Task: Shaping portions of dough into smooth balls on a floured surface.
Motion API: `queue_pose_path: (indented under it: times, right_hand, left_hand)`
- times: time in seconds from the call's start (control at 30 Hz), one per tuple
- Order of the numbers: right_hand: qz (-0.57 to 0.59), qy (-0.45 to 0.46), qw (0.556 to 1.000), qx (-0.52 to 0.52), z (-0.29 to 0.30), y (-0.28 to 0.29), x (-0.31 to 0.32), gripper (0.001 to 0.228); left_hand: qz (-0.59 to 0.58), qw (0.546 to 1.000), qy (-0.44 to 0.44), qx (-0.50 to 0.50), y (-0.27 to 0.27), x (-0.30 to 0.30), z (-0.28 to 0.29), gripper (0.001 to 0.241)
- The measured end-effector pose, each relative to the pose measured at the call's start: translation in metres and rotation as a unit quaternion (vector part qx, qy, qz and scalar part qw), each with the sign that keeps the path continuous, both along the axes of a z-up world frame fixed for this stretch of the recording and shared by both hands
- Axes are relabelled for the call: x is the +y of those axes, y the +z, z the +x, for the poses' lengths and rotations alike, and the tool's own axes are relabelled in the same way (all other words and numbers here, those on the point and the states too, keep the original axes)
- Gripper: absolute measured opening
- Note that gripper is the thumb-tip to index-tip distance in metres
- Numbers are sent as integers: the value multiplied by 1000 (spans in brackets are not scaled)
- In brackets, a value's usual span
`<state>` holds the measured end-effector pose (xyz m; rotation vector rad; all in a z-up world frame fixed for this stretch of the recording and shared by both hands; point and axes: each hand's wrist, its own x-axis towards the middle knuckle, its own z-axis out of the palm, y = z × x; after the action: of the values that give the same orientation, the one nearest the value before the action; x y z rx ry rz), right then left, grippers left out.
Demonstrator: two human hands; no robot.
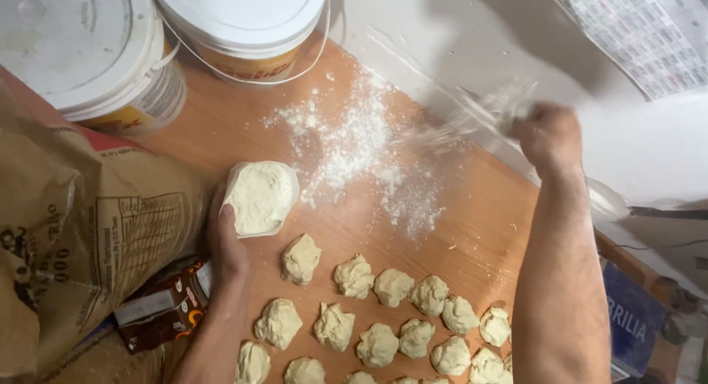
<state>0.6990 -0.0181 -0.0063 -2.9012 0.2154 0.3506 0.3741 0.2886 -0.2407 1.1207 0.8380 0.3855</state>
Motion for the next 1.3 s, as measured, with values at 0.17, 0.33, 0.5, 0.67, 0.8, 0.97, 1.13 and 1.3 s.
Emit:
queue_pose_path:
  times: [0.17,0.33,0.5,0.67,0.8,0.97,1.13,1.3]
  right_hand:
    - [-82,-24,996,-21,3,-88,-119,28]
    - [-89,-21,996,-11,-52,-84,-101,31]
    - [24,106,981,159,-121,-8,48,29]
    - [10,284,932,225,-149,-29,106,37]
    - [-38,344,893,287,-145,-41,102,44]
    - [45,155,947,277,-97,16,43,32]
    - [10,58,994,88,-35,30,-71,35]
    - [107,-293,950,-16,-25,22,-158,61]
  left_hand:
    - [5,1000,-15,13,-1,1,-3,62]
    - [4,1000,-22,14,2,-1,16,64]
    - [-110,989,-83,49,90,-50,47,77]
    - [57,976,-208,41,94,-96,74,80]
    - [-2,981,-192,28,90,-115,78,84]
    - [-52,975,-211,45,87,-104,81,83]
    - [12,984,-166,-56,71,-80,57,71]
    - [-1,986,-142,85,106,-54,23,78]
